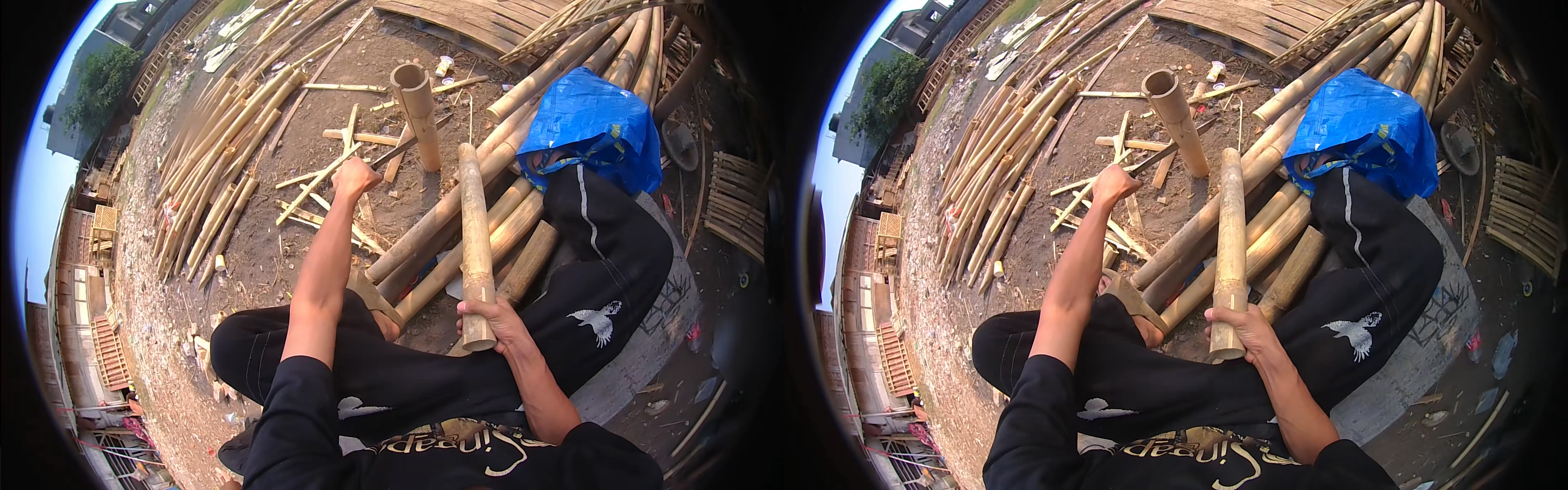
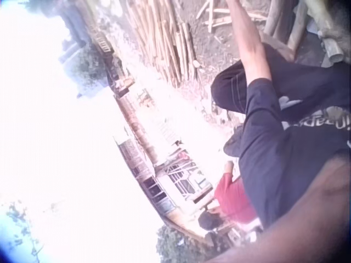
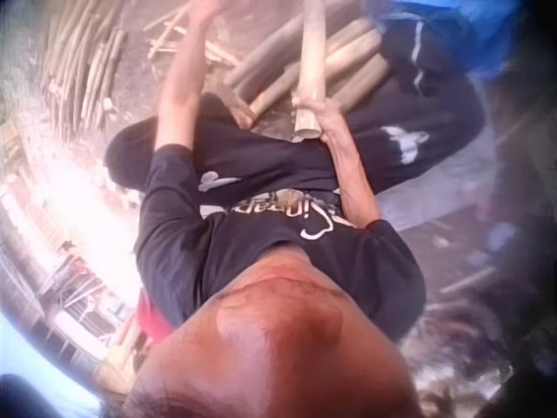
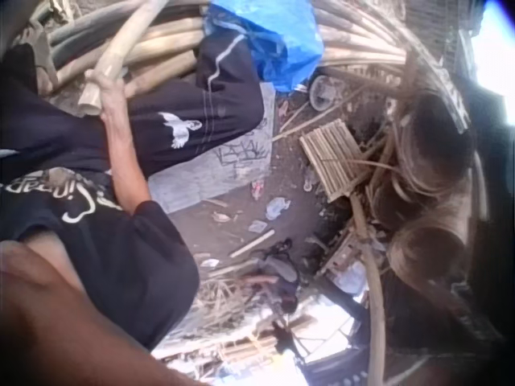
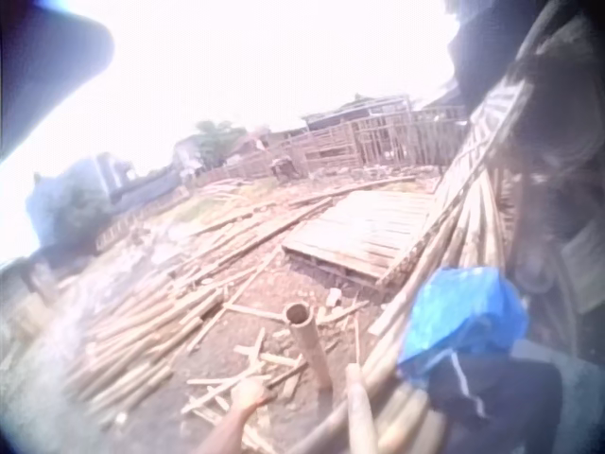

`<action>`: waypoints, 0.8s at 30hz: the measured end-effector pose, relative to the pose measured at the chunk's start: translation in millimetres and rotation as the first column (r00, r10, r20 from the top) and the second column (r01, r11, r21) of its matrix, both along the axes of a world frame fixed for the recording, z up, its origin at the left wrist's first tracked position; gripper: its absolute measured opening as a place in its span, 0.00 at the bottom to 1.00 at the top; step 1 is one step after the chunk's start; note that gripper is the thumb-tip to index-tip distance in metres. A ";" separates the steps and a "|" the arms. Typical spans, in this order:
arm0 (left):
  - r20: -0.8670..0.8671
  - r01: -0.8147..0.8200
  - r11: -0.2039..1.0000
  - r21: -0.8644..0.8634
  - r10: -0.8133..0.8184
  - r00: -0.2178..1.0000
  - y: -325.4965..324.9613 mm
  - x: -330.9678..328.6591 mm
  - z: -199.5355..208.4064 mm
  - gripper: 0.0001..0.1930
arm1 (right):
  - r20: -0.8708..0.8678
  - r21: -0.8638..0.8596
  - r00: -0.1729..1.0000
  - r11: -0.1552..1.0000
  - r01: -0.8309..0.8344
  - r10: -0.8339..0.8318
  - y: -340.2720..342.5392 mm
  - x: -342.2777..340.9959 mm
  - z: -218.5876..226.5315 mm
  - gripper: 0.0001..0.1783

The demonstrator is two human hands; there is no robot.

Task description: The person uses a machete to shave and cut strips from a bamboo stalk while sitting outdoors among a large pile of bamboo.

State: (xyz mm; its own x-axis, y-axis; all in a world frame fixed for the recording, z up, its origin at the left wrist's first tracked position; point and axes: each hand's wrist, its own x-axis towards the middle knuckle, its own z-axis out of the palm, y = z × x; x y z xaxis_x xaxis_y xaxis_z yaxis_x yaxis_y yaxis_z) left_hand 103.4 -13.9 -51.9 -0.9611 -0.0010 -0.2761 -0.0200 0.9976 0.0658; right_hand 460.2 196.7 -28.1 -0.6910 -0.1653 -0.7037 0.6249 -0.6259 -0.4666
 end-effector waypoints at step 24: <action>-0.001 -0.051 0.999 0.012 0.051 0.999 -14.0 -36.6 8.6 0.16 | 0.261 0.700 0.907 0.582 -0.413 0.330 50.5 -178.1 -60.3 0.16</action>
